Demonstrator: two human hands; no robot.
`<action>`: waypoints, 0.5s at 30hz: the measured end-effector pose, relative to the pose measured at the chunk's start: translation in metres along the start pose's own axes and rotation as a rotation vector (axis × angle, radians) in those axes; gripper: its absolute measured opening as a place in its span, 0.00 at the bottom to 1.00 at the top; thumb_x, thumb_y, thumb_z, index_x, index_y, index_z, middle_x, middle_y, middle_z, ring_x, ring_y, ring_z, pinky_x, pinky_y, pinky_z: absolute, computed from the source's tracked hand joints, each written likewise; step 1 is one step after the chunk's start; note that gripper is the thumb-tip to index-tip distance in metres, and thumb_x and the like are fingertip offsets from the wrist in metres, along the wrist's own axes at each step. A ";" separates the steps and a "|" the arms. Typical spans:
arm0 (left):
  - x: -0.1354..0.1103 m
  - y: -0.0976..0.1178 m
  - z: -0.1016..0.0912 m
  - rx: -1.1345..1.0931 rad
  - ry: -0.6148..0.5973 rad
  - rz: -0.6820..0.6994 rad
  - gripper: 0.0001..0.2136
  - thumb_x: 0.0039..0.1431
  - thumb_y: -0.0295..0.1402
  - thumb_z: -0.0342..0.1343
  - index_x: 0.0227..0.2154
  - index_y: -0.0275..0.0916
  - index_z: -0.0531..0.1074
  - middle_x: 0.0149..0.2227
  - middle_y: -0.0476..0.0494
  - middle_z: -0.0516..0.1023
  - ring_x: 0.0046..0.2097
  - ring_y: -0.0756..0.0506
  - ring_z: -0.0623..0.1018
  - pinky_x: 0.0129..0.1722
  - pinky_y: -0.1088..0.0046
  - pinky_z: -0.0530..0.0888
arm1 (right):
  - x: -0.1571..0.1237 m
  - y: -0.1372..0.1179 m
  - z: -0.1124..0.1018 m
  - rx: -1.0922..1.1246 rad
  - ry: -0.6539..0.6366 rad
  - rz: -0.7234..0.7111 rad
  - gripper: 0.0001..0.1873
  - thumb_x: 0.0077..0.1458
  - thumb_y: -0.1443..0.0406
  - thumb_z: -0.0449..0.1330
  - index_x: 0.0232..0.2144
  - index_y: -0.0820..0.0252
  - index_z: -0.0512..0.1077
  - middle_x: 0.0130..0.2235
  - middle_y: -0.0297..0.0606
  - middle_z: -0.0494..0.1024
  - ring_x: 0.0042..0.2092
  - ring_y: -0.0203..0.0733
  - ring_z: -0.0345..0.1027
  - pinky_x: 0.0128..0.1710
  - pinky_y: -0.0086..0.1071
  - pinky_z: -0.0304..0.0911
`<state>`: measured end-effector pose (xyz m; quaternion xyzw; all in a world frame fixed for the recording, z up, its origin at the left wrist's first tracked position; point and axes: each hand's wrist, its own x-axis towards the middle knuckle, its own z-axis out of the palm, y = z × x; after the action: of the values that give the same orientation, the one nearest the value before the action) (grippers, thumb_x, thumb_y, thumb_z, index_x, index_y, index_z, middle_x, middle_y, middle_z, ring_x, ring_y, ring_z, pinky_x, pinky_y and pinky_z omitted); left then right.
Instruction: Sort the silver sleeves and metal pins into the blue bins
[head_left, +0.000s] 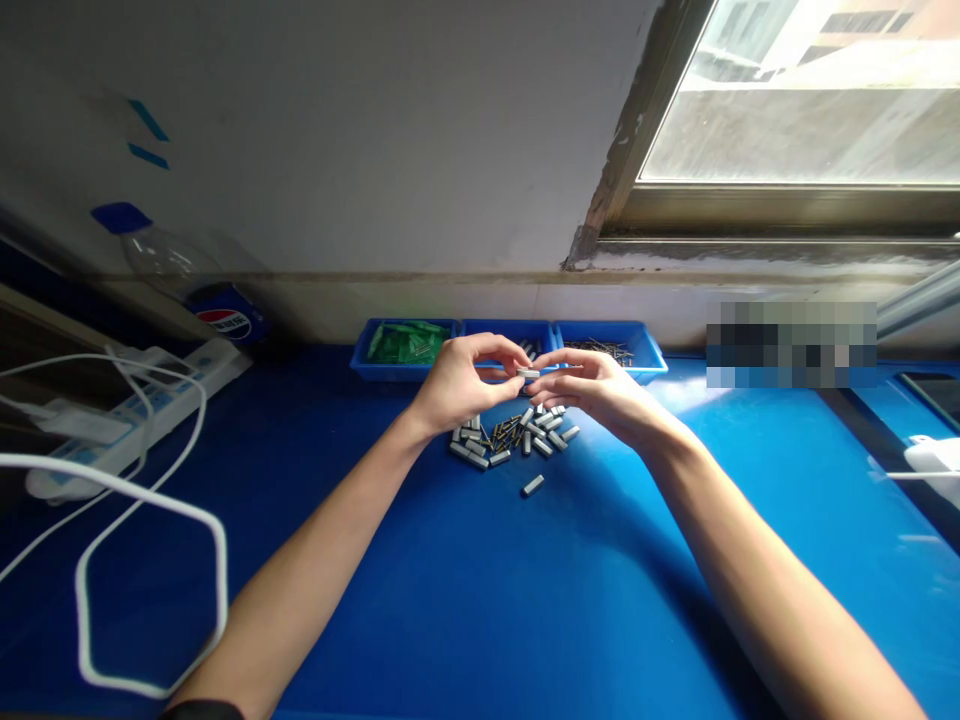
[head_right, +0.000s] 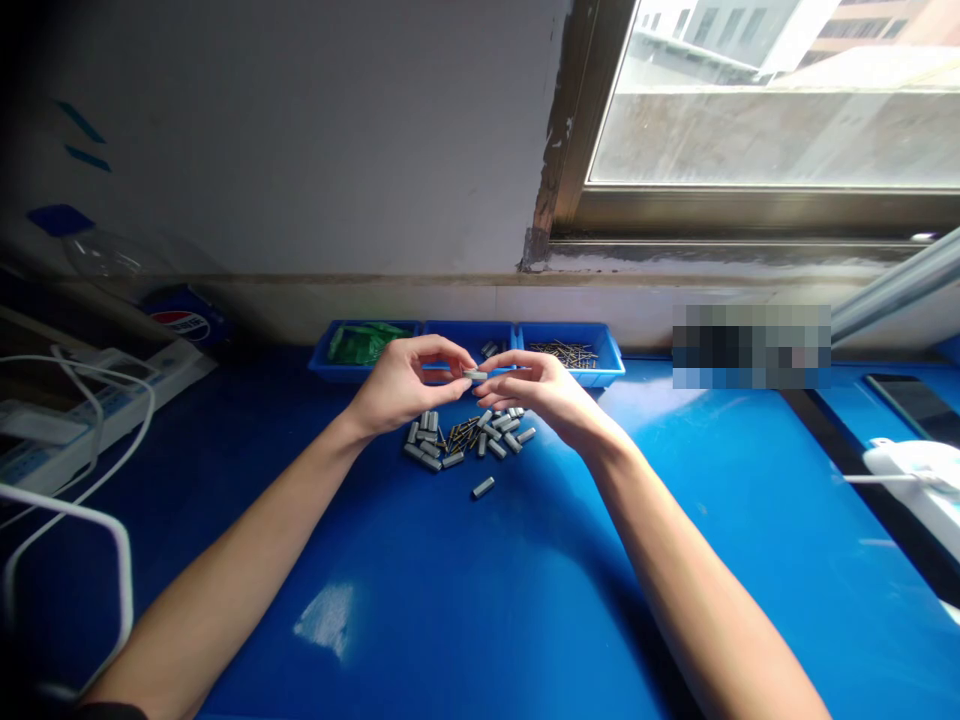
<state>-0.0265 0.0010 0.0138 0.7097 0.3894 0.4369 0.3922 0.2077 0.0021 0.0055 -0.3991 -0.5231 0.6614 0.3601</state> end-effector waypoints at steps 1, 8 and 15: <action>0.000 -0.001 0.000 -0.002 -0.006 -0.005 0.08 0.55 0.31 0.69 0.38 0.36 0.82 0.40 0.41 0.87 0.41 0.45 0.86 0.45 0.68 0.86 | 0.000 0.001 0.000 0.013 -0.006 -0.005 0.21 0.51 0.55 0.80 0.44 0.58 0.85 0.41 0.44 0.90 0.43 0.48 0.87 0.50 0.40 0.79; 0.000 -0.003 0.003 0.029 -0.021 0.000 0.09 0.56 0.31 0.69 0.38 0.38 0.77 0.38 0.44 0.84 0.41 0.46 0.85 0.47 0.68 0.85 | 0.005 0.009 0.001 -0.023 0.039 -0.032 0.24 0.50 0.50 0.82 0.42 0.59 0.85 0.37 0.40 0.88 0.39 0.44 0.83 0.47 0.38 0.77; 0.000 -0.005 -0.003 0.416 -0.028 0.046 0.02 0.62 0.28 0.65 0.33 0.37 0.78 0.35 0.45 0.84 0.34 0.47 0.82 0.38 0.72 0.80 | 0.005 0.005 -0.002 -0.128 0.216 -0.110 0.24 0.50 0.51 0.80 0.44 0.57 0.85 0.37 0.42 0.88 0.39 0.47 0.82 0.45 0.41 0.77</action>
<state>-0.0299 0.0039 0.0103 0.7901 0.4494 0.3459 0.2327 0.2070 0.0068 -0.0003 -0.4609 -0.5433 0.5590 0.4241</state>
